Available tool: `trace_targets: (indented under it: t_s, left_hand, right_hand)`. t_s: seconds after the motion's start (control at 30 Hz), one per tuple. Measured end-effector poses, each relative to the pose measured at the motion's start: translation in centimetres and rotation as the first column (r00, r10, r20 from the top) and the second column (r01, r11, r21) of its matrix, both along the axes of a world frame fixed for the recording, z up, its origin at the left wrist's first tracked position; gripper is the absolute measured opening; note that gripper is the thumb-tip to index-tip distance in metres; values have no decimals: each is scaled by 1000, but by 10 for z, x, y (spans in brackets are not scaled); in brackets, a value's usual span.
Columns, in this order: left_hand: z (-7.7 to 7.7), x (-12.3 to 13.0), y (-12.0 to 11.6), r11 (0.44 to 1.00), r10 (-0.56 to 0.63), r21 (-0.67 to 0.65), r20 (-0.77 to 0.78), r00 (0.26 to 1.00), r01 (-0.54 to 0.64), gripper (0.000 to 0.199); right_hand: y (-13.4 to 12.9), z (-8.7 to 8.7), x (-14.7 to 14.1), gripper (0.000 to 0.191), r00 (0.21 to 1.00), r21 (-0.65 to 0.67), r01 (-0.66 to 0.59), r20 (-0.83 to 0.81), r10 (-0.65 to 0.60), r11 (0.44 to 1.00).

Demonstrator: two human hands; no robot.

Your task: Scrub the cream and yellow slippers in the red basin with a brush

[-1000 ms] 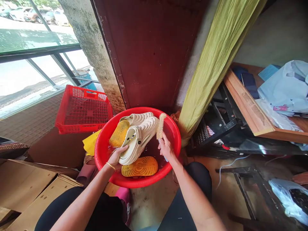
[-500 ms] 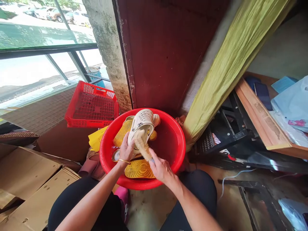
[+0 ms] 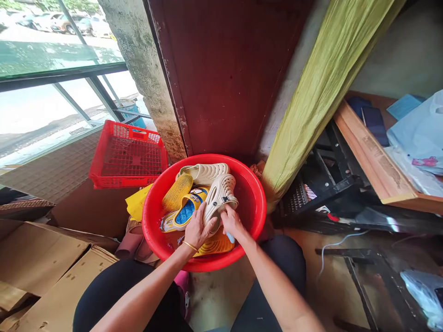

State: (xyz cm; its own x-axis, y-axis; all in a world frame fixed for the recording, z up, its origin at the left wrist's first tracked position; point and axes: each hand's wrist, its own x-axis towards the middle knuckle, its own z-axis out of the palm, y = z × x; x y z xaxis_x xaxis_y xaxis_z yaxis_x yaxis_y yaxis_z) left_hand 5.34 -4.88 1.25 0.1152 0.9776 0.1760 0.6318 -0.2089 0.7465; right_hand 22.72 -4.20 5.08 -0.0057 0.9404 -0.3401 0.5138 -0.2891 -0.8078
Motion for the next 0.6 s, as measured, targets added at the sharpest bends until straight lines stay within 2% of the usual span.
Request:
trace_targets:
  t_s: [0.13, 0.23, 0.3, 0.37, 0.43, 0.5, 0.6]
  left_hand:
    - [0, -9, 12, 997, 73, -29, 51, 996, -72, 68]
    - [5, -16, 21, 993, 111, -44, 94, 989, -107, 64]
    - [8, -18, 23, 992, 120, -55, 118, 986, -114, 62]
    - [10, -18, 24, 991, 118, -72, 136, 984, -109, 62]
    - [10, -16, 24, 990, 113, -96, 147, 983, -100, 63]
    - [9, -13, 23, 989, 104, -124, 152, 983, -85, 64]
    - [5, -9, 22, 985, 95, -159, 182, 979, -66, 67]
  right_hand:
    - [-41, 0, 1, 56, 979, -3, -196, -55, 196, 981]
    - [-62, 15, 15, 58, 938, -52, -336, -110, 329, 940]
    - [-65, 30, 32, 60, 905, -121, -413, -169, 391, 903]
    - [-62, 43, 55, 59, 882, -170, -455, -221, 417, 874]
    - [-57, 50, 79, 60, 864, -141, -468, -280, 418, 872]
    - [-53, 51, 98, 63, 865, -120, -443, -318, 389, 888]
    - [-51, 49, 111, 66, 868, -121, -423, -340, 363, 898]
